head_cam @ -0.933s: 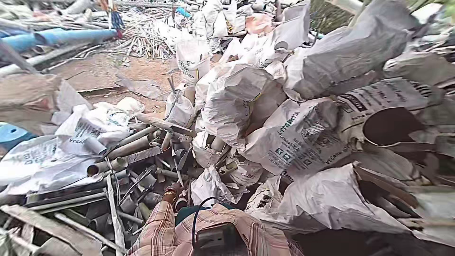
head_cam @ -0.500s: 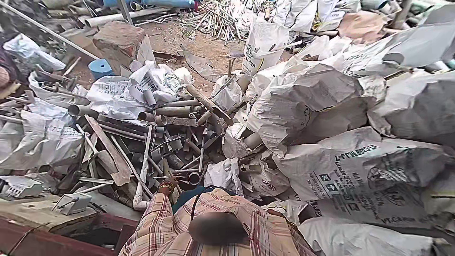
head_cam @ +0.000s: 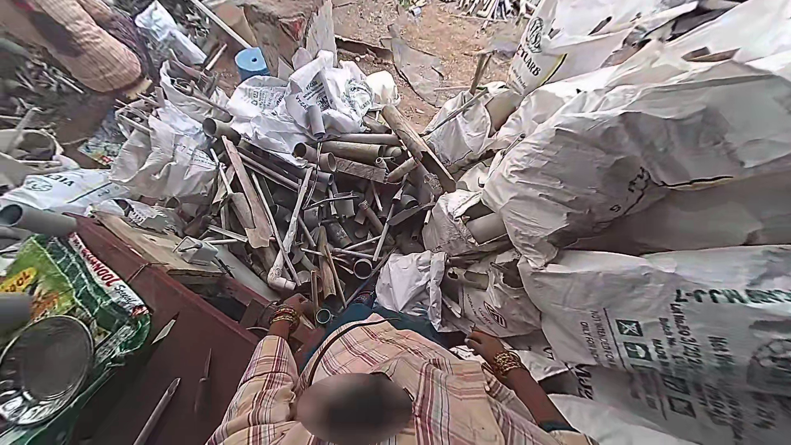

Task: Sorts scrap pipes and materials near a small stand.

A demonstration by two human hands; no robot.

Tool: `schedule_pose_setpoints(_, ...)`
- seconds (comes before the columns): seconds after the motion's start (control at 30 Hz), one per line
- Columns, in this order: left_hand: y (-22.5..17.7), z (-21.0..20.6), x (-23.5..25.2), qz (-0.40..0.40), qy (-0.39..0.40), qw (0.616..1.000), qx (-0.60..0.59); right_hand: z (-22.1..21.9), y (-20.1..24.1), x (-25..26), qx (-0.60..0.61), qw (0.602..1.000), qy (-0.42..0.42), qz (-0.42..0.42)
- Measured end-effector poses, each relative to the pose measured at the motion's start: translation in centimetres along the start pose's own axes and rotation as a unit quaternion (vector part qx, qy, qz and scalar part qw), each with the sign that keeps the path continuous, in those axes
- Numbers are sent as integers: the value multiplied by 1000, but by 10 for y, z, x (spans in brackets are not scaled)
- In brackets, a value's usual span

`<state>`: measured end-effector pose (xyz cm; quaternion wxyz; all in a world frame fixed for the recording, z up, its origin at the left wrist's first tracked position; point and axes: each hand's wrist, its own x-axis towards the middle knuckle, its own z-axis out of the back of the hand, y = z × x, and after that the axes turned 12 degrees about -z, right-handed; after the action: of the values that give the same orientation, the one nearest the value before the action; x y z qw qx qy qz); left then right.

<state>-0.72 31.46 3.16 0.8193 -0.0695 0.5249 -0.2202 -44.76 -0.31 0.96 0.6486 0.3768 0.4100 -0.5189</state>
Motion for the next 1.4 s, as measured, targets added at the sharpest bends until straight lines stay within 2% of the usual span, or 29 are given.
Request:
schedule_pose_setpoints(0.13,38,-4,-27,63,-40,997,21,-18,-19,19,4,1000,19,-5)
schedule_pose_setpoints(0.27,60,-6,-46,99,-72,993,4,-27,-25,29,9,1000,30,-3)
schedule_pose_setpoints(0.43,63,-21,-58,123,-55,991,10,-20,-13,24,5,999,36,0)
schedule_pose_setpoints(0.57,69,-40,-45,124,-13,990,60,-12,-9,27,19,999,28,-4)
schedule_pose_setpoints(0.67,87,-53,-29,145,-14,983,111,-12,-7,32,30,999,32,-4)
schedule_pose_setpoints(0.77,76,-43,-36,150,-11,979,141,-16,-6,35,33,999,38,-10)
schedule_pose_setpoints(0.97,84,-32,-38,135,-23,975,175,-32,-3,51,-1,997,65,-31)
schedule_pose_setpoints(1.13,96,-29,-36,114,-31,971,210,-34,30,67,-60,995,71,-21)
schedule_pose_setpoints(1.23,109,-28,-33,67,-76,971,218,-23,70,78,-112,988,102,-31)
schedule_pose_setpoints(1.3,116,-28,-30,40,-96,970,219,-17,96,98,-142,985,100,-10)
schedule_pose_setpoints(1.4,122,-33,-32,-12,-170,965,199,-1,150,106,-161,983,83,15)
